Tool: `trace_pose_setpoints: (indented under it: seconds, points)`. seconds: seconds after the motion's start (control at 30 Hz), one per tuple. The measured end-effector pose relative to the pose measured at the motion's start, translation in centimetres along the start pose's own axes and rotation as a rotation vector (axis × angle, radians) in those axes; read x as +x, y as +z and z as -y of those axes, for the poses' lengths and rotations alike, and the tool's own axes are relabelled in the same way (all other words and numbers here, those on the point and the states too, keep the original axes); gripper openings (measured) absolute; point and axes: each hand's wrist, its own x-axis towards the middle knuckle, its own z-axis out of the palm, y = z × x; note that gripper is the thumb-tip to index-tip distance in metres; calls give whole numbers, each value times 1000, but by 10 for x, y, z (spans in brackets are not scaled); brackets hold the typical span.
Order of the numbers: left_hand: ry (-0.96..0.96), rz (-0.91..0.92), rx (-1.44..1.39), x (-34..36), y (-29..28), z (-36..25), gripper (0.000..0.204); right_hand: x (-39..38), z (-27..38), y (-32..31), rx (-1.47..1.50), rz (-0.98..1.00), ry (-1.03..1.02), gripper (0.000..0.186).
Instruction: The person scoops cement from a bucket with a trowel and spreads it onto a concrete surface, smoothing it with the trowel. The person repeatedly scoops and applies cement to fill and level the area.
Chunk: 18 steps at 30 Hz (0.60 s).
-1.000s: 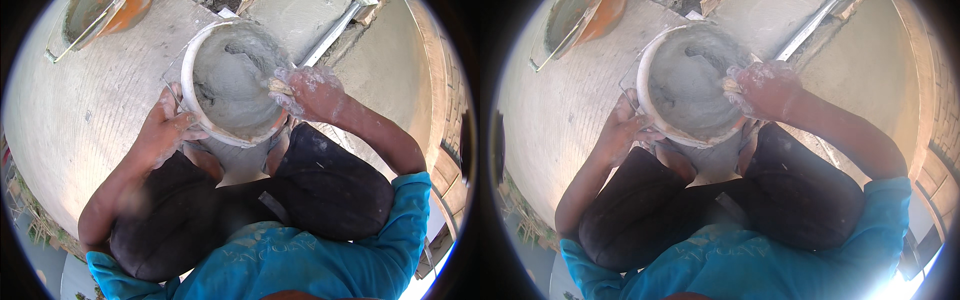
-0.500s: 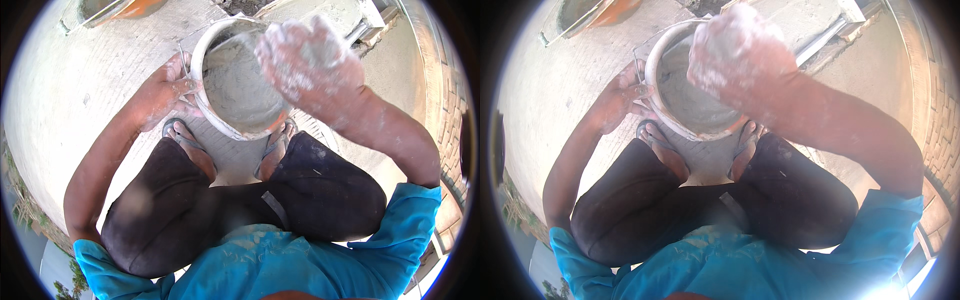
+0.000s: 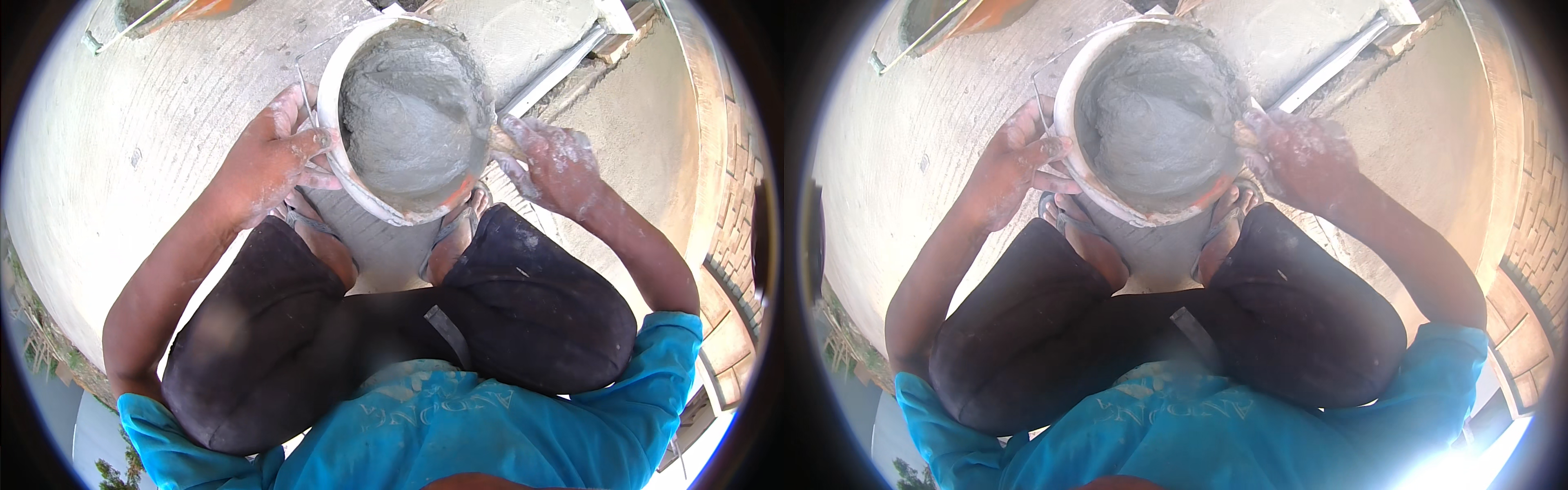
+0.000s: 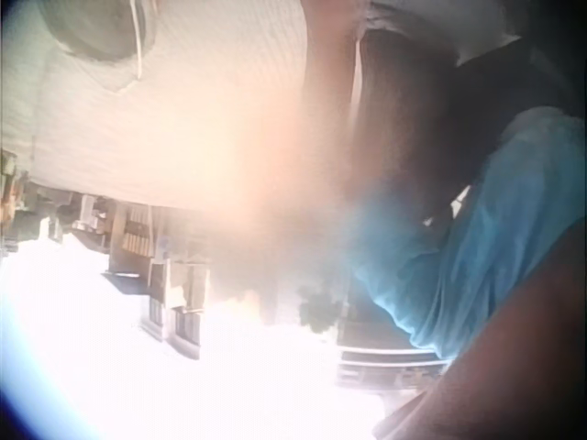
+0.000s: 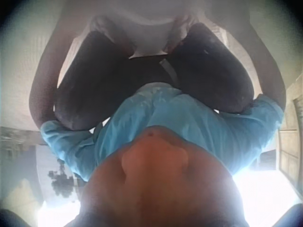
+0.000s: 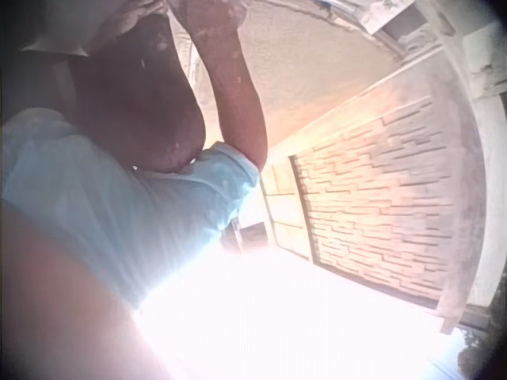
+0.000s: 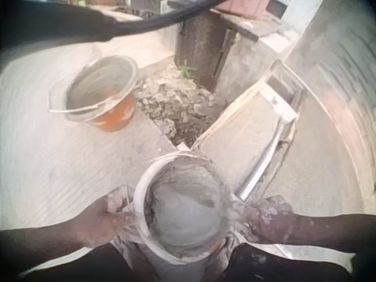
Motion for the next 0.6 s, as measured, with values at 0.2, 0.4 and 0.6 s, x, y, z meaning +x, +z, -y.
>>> trace_pose_setpoints:
  seconds: [0.2, 0.4, 0.6]
  points:
    - [-1, -64, -76, -14, 6, 5, 43, 17, 44, 2, 603, 510, 191, 49]
    - [-1, -99, -134, -14, 4, 14, 41, 13, 47, 3, 903, 651, 262, 54]
    - [-27, -91, -170, -15, 0, 12, 42, 2, 46, 14, 1067, 557, 247, 52]
